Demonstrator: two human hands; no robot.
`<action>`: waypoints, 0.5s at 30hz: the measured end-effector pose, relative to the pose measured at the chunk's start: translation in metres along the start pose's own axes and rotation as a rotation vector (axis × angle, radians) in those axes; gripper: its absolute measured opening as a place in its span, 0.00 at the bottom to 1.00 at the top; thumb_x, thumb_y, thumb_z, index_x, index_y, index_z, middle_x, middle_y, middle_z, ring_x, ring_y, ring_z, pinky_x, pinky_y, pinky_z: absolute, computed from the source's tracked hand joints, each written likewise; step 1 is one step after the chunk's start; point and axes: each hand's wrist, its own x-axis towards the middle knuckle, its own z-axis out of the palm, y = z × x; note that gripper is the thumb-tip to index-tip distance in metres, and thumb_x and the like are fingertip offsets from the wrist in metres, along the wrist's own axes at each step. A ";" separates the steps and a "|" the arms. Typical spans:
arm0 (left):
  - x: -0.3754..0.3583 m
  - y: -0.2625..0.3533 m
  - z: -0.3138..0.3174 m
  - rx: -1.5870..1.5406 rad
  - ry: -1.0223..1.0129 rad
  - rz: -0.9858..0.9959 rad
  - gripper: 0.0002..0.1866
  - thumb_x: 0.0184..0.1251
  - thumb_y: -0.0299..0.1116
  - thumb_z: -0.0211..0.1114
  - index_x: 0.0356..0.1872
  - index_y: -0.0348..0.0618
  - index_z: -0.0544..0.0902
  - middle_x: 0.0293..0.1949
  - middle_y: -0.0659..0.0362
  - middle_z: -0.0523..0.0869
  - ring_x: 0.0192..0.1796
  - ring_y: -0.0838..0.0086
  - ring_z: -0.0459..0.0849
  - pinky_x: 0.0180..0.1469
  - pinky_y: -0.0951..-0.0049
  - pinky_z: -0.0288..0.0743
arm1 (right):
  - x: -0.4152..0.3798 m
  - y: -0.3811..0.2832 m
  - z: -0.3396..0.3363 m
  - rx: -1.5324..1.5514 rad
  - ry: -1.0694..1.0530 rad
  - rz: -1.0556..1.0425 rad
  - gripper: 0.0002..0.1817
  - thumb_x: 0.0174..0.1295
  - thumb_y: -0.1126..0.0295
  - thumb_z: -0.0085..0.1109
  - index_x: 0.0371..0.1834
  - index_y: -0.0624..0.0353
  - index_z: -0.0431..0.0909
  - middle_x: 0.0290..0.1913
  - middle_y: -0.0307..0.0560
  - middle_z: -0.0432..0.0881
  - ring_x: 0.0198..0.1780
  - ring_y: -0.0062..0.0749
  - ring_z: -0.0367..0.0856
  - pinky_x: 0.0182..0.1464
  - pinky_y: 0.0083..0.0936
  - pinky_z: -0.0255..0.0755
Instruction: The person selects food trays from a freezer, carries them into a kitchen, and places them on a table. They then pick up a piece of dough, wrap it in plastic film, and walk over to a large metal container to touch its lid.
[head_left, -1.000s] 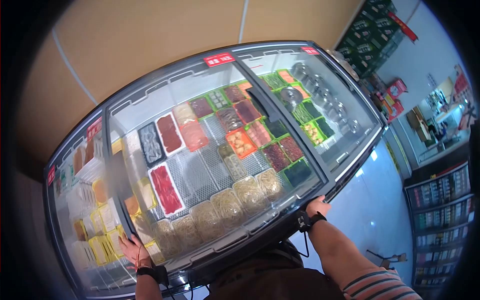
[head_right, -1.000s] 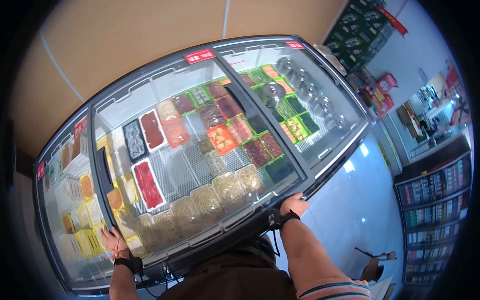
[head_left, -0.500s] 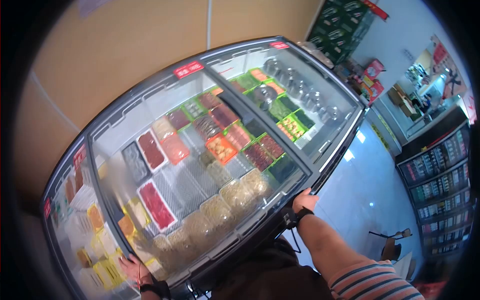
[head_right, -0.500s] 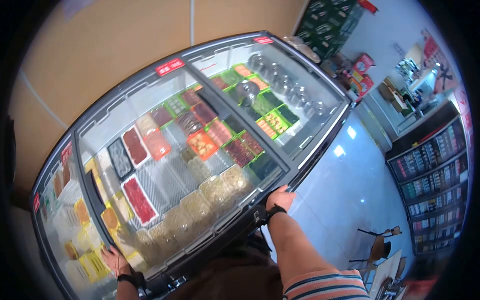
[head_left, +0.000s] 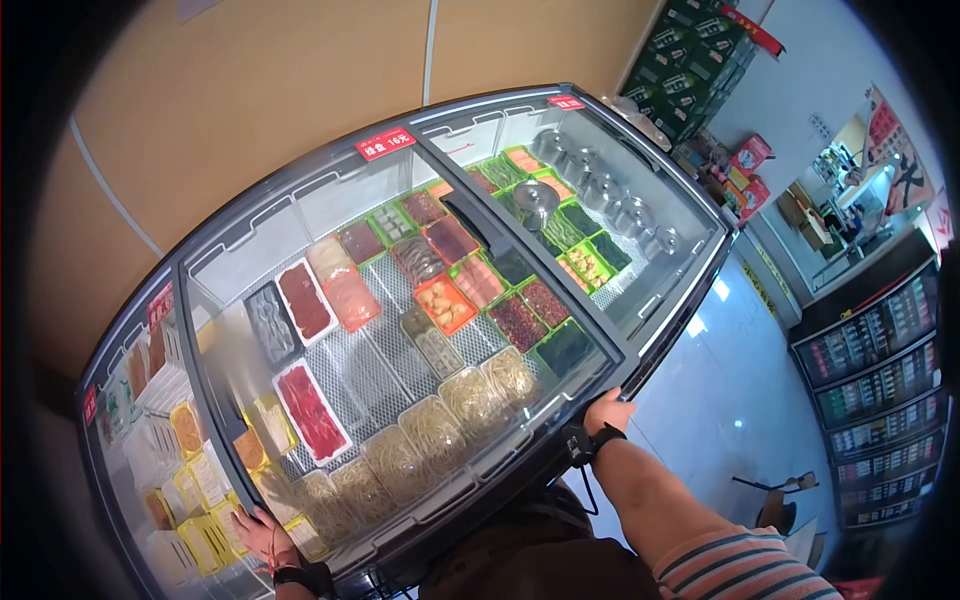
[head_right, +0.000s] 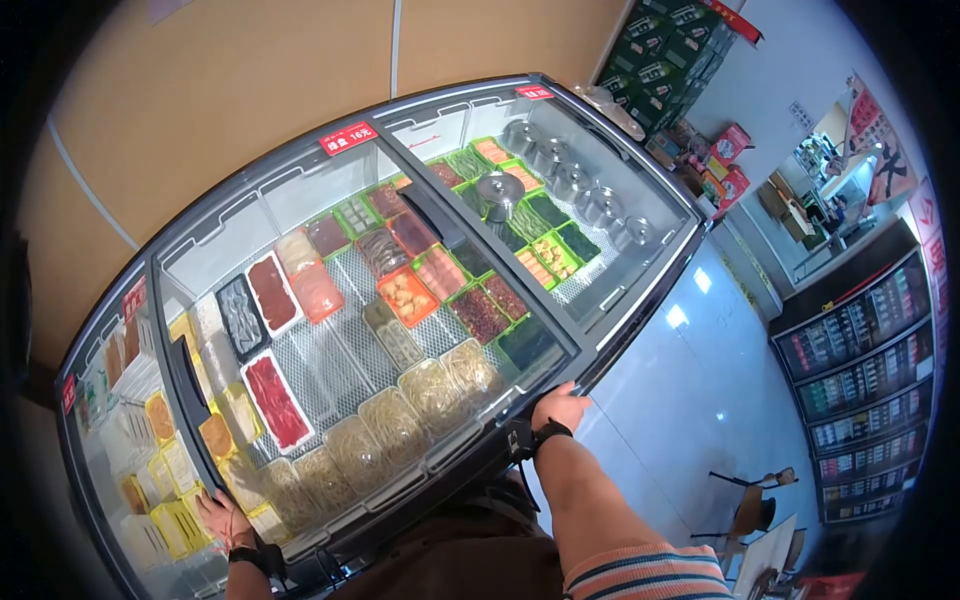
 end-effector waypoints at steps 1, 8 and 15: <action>-0.001 0.003 -0.003 0.004 -0.003 -0.022 0.25 0.72 0.45 0.50 0.62 0.40 0.72 0.64 0.41 0.70 0.65 0.48 0.69 0.64 0.55 0.65 | 0.001 0.001 0.001 -0.014 0.002 -0.005 0.28 0.69 0.52 0.44 0.54 0.72 0.65 0.48 0.73 0.78 0.52 0.63 0.78 0.55 0.48 0.71; -0.002 0.008 -0.013 -0.033 -0.040 -0.015 0.24 0.71 0.45 0.53 0.60 0.38 0.74 0.63 0.40 0.71 0.62 0.46 0.71 0.63 0.54 0.66 | 0.024 0.017 0.024 -0.059 0.047 -0.026 0.30 0.69 0.48 0.42 0.51 0.72 0.65 0.47 0.72 0.79 0.51 0.64 0.78 0.54 0.49 0.71; -0.003 0.012 -0.011 -0.020 -0.019 -0.076 0.25 0.70 0.48 0.52 0.62 0.46 0.73 0.66 0.47 0.69 0.66 0.51 0.69 0.64 0.52 0.64 | 0.031 0.019 0.022 -0.083 0.026 -0.086 0.34 0.67 0.45 0.42 0.50 0.74 0.66 0.47 0.75 0.78 0.50 0.66 0.78 0.54 0.49 0.71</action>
